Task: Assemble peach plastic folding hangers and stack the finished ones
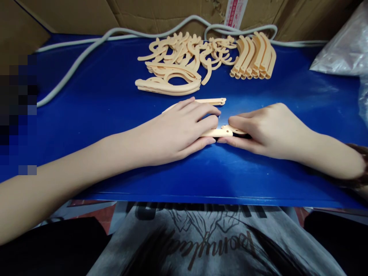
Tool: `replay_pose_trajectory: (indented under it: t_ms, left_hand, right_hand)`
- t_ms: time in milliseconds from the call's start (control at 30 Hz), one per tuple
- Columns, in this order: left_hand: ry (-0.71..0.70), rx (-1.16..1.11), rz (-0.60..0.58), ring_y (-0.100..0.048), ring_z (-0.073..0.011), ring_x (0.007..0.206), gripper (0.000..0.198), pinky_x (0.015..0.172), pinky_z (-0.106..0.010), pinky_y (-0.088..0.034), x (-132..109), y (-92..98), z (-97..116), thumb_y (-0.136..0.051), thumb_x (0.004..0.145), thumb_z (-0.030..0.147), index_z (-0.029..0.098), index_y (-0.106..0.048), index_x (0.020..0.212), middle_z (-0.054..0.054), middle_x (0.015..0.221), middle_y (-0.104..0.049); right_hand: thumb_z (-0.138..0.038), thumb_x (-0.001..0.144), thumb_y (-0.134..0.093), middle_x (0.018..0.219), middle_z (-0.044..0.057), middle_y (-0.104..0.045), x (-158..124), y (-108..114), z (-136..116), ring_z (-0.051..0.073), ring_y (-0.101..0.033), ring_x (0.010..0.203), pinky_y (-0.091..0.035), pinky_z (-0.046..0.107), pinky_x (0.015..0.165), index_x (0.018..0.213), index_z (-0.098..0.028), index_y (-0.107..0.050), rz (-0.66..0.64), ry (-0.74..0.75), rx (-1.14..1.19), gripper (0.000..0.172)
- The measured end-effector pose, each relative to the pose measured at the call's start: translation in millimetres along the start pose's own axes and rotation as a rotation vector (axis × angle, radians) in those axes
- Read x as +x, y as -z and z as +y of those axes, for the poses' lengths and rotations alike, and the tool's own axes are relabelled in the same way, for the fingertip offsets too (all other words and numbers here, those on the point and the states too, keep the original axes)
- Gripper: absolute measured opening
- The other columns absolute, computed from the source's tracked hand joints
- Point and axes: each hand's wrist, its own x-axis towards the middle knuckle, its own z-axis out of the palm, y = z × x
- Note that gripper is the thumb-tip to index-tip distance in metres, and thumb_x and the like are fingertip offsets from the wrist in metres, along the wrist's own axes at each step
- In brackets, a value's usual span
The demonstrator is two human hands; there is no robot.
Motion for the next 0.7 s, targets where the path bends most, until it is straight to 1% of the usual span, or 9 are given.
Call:
replay_pose_trajectory:
  t_ms: [100,267,467,600,700]
  left_hand:
    - [-0.001,0.002,-0.010,-0.059,-0.0386,0.159,0.035,0.141,-0.063,-0.040,0.4,0.2,-0.1,-0.041,0.122,0.038,0.018,-0.069,0.132,-0.019,0.166,-0.065]
    - [0.014,-0.001,-0.009,-0.059,-0.0380,0.159,0.035,0.142,-0.063,-0.039,0.8,-0.7,0.3,-0.041,0.122,0.038,0.019,-0.069,0.131,-0.019,0.166,-0.065]
    - [0.011,-0.009,-0.007,-0.058,-0.0381,0.159,0.035,0.142,-0.063,-0.039,0.3,-1.4,-0.1,-0.042,0.122,0.039,0.018,-0.069,0.132,-0.019,0.166,-0.065]
    - [0.011,0.000,-0.010,-0.058,-0.0392,0.160,0.036,0.142,-0.064,-0.039,0.3,-0.6,0.1,-0.041,0.123,0.039,0.018,-0.069,0.132,-0.020,0.167,-0.065]
    - [0.012,0.003,-0.020,-0.058,-0.0399,0.161,0.036,0.143,-0.065,-0.038,0.6,0.7,0.5,-0.041,0.123,0.040,0.018,-0.069,0.132,-0.020,0.168,-0.064]
  right_hand:
    - [-0.083,0.113,-0.006,0.062,0.005,-0.057,0.1,0.0,-0.2,0.019,-0.041,0.057,-0.021,0.035,0.062,0.078,-0.026,-0.054,-0.005,-0.006,0.000,0.083]
    - [-0.079,0.116,-0.011,0.063,0.005,-0.057,-1.0,-1.6,1.2,0.019,-0.041,0.058,-0.020,0.035,0.063,0.081,-0.024,-0.059,-0.008,0.004,-0.010,0.081]
    - [-0.076,0.117,-0.016,0.062,0.004,-0.054,-2.0,-1.7,2.8,0.018,-0.040,0.058,-0.020,0.035,0.063,0.079,-0.024,-0.058,0.007,0.023,-0.009,0.077]
    - [-0.072,0.118,-0.022,0.063,0.004,-0.056,-2.3,-1.1,2.7,0.017,-0.040,0.058,-0.020,0.034,0.062,0.078,-0.024,-0.057,0.006,0.024,0.001,0.072]
    - [-0.073,0.118,-0.022,0.063,0.004,-0.056,-2.3,-0.7,2.3,0.017,-0.039,0.058,-0.020,0.034,0.062,0.077,-0.024,-0.053,0.000,0.018,-0.004,0.071]
